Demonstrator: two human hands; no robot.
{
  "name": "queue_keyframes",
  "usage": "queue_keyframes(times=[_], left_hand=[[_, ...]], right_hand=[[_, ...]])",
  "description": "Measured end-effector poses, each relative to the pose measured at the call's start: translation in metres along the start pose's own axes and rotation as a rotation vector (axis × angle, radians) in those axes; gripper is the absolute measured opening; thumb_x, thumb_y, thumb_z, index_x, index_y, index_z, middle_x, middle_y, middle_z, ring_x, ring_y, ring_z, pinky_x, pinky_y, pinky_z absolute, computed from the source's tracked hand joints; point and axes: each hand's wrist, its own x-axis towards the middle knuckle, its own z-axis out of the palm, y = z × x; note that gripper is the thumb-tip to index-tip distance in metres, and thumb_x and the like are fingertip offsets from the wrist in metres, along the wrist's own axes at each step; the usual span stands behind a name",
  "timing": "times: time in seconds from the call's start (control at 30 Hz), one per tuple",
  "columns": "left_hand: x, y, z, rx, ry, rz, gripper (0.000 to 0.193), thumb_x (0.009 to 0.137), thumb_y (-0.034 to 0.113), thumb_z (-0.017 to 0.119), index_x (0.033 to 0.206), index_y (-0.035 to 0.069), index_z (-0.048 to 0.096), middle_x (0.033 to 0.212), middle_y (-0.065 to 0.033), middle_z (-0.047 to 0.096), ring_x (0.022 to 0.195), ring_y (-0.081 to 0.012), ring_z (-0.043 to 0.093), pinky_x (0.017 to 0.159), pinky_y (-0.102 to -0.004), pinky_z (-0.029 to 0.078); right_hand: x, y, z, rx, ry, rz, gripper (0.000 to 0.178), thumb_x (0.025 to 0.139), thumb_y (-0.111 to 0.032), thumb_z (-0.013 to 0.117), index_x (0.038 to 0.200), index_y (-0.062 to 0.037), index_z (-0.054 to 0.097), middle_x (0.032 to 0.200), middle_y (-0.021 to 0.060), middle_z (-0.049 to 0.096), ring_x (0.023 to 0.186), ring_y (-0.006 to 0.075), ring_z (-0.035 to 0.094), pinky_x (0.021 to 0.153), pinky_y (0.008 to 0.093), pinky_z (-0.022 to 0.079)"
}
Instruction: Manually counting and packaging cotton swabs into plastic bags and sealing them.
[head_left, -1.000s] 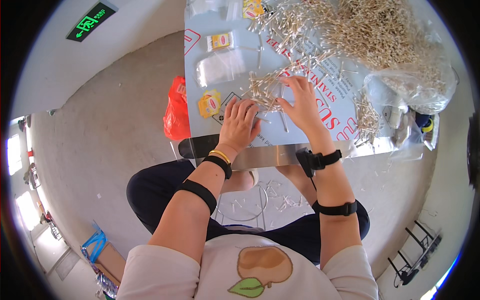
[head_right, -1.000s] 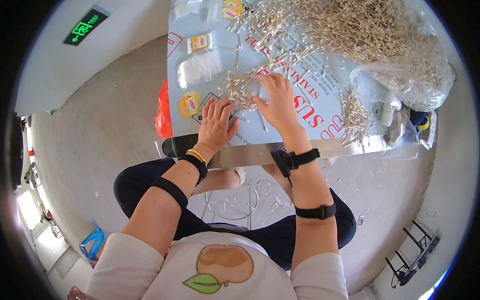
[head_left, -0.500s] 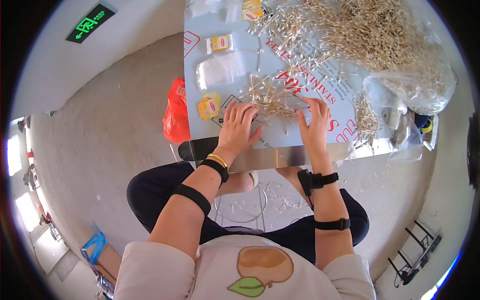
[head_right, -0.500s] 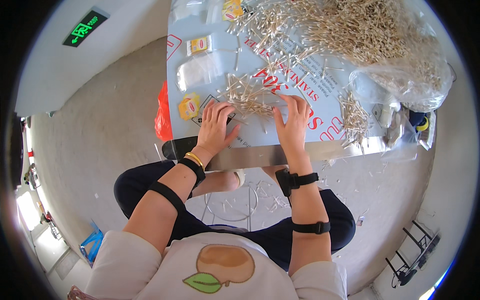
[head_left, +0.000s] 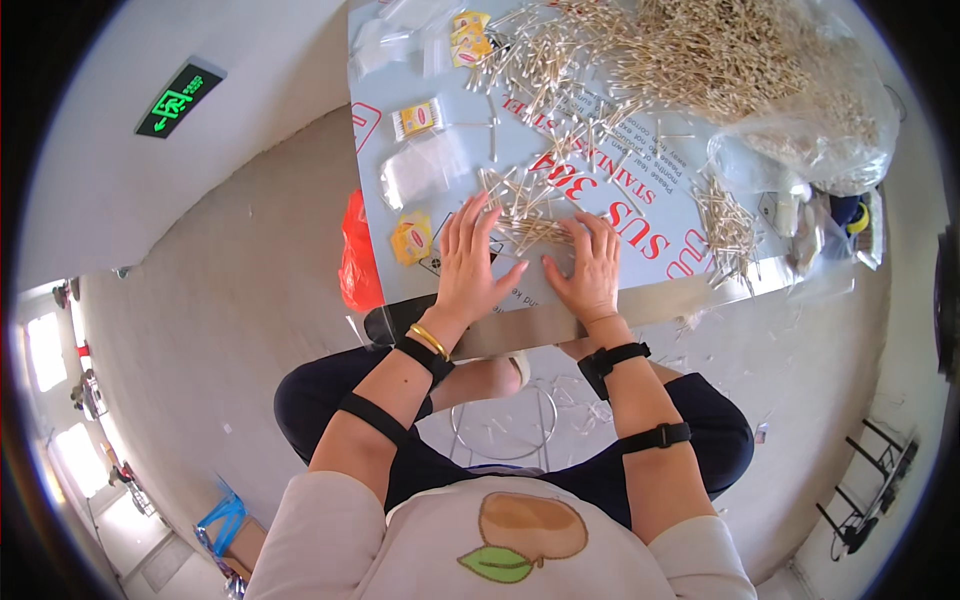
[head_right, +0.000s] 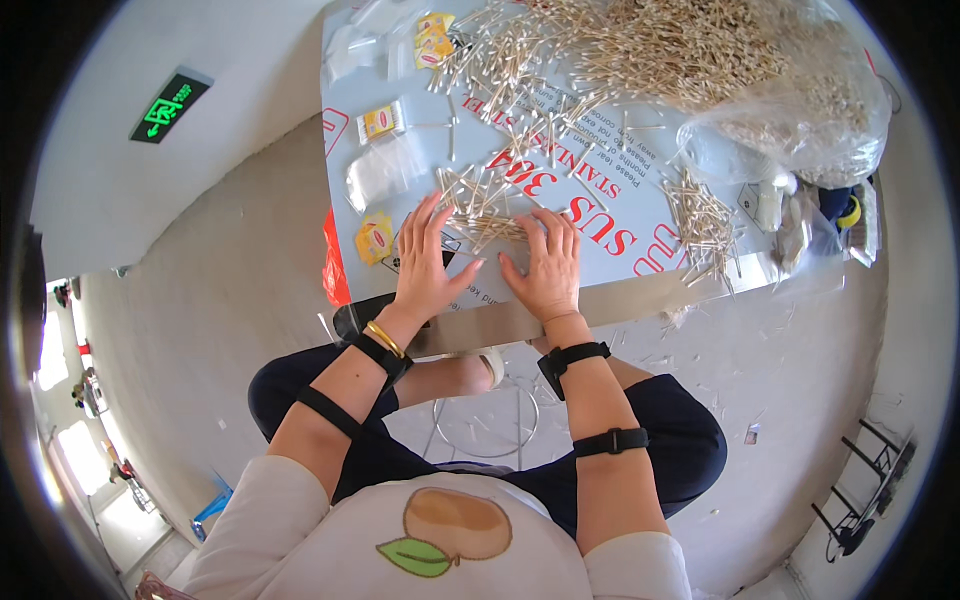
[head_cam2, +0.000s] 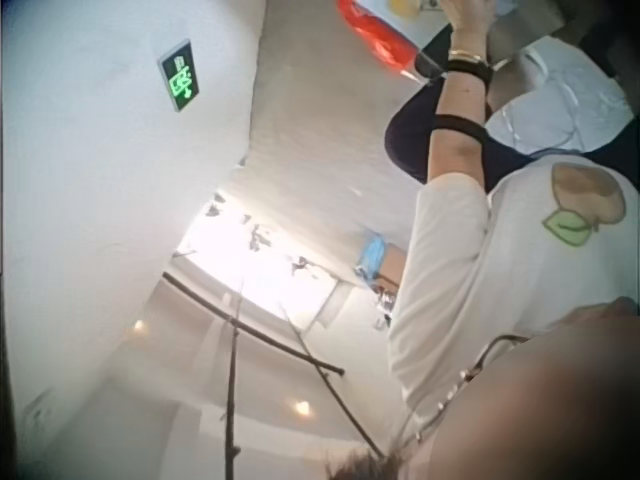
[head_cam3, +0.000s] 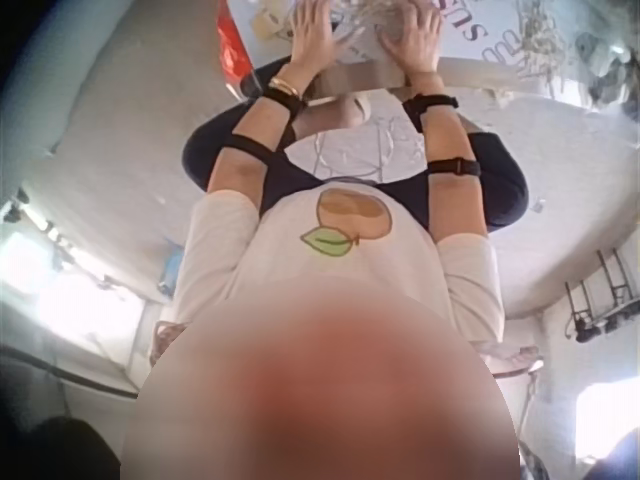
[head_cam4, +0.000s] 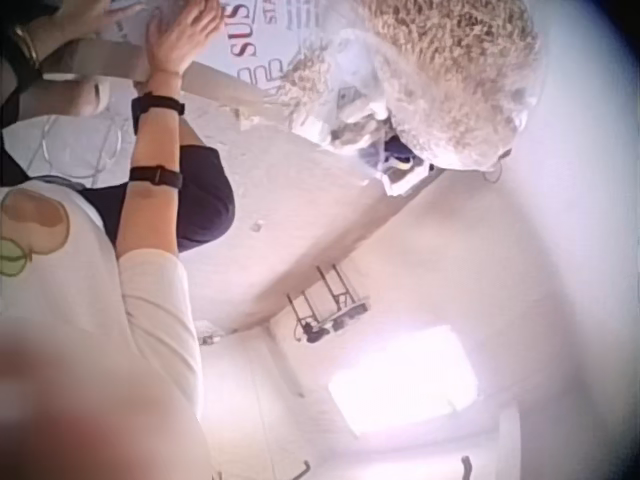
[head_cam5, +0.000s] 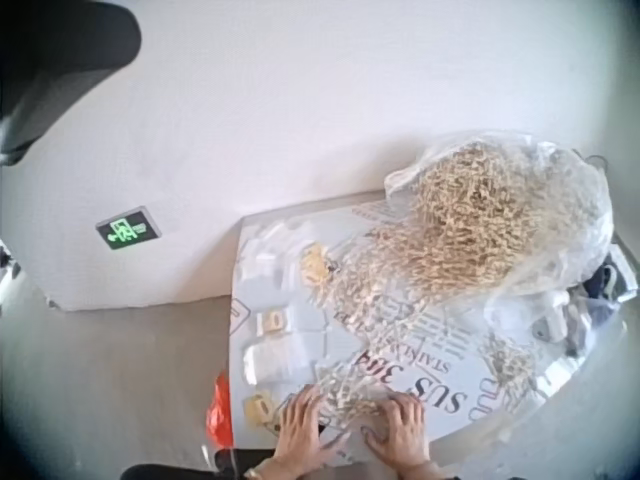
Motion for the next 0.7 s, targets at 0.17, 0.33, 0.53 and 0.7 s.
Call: queue_keyframes(times=[0.17, 0.33, 0.53, 0.7], left_hand=[[0.065, -0.001, 0.006, 0.078, -0.084, 0.054, 0.098, 0.075, 0.043, 0.087, 0.151, 0.004, 0.038, 0.153, -0.017, 0.046, 0.146, -0.0331, 0.04, 0.124, -0.0528, 0.024], [0.082, 0.003, -0.001, 0.199, -0.306, 0.088, 0.086, 0.074, 0.034, 0.088, 0.143, 0.004, 0.046, 0.128, -0.0129, 0.06, 0.126, -0.0307, 0.055, 0.117, -0.0479, 0.033], [0.08, -0.001, -0.016, -0.059, -0.486, 0.223, 0.046, 0.084, 0.009, 0.076, 0.128, 0.01, 0.06, 0.118, -0.008, 0.065, 0.11, -0.0314, 0.063, 0.098, -0.0438, 0.05], [0.076, 0.001, -0.028, -0.186, -0.477, 0.172, 0.04, 0.088, 0.007, 0.071, 0.127, 0.011, 0.064, 0.124, -0.0085, 0.069, 0.112, -0.0341, 0.064, 0.097, -0.0428, 0.052]], right_hand=[[0.004, -0.004, 0.001, -0.012, 0.061, 0.004, 0.077, 0.08, -0.034, 0.08, 0.145, -0.0083, 0.049, 0.15, 0.013, 0.046, 0.143, 0.0349, 0.041, 0.125, 0.0537, 0.026], [0.003, -0.005, -0.002, -0.03, 0.027, 0.02, 0.076, 0.085, -0.031, 0.077, 0.15, -0.0052, 0.046, 0.15, 0.0106, 0.05, 0.142, 0.033, 0.043, 0.126, 0.0535, 0.025], [0.002, 0.001, -0.001, 0.01, 0.106, 0.009, 0.045, 0.091, -0.014, 0.068, 0.135, -0.0089, 0.06, 0.127, 0.0079, 0.059, 0.125, 0.0312, 0.053, 0.12, 0.0514, 0.034], [0.0, 0.003, 0.0, 0.033, 0.092, -0.006, 0.035, 0.091, -0.009, 0.065, 0.126, -0.0105, 0.067, 0.124, 0.0065, 0.06, 0.123, 0.0296, 0.054, 0.119, 0.0501, 0.036]])
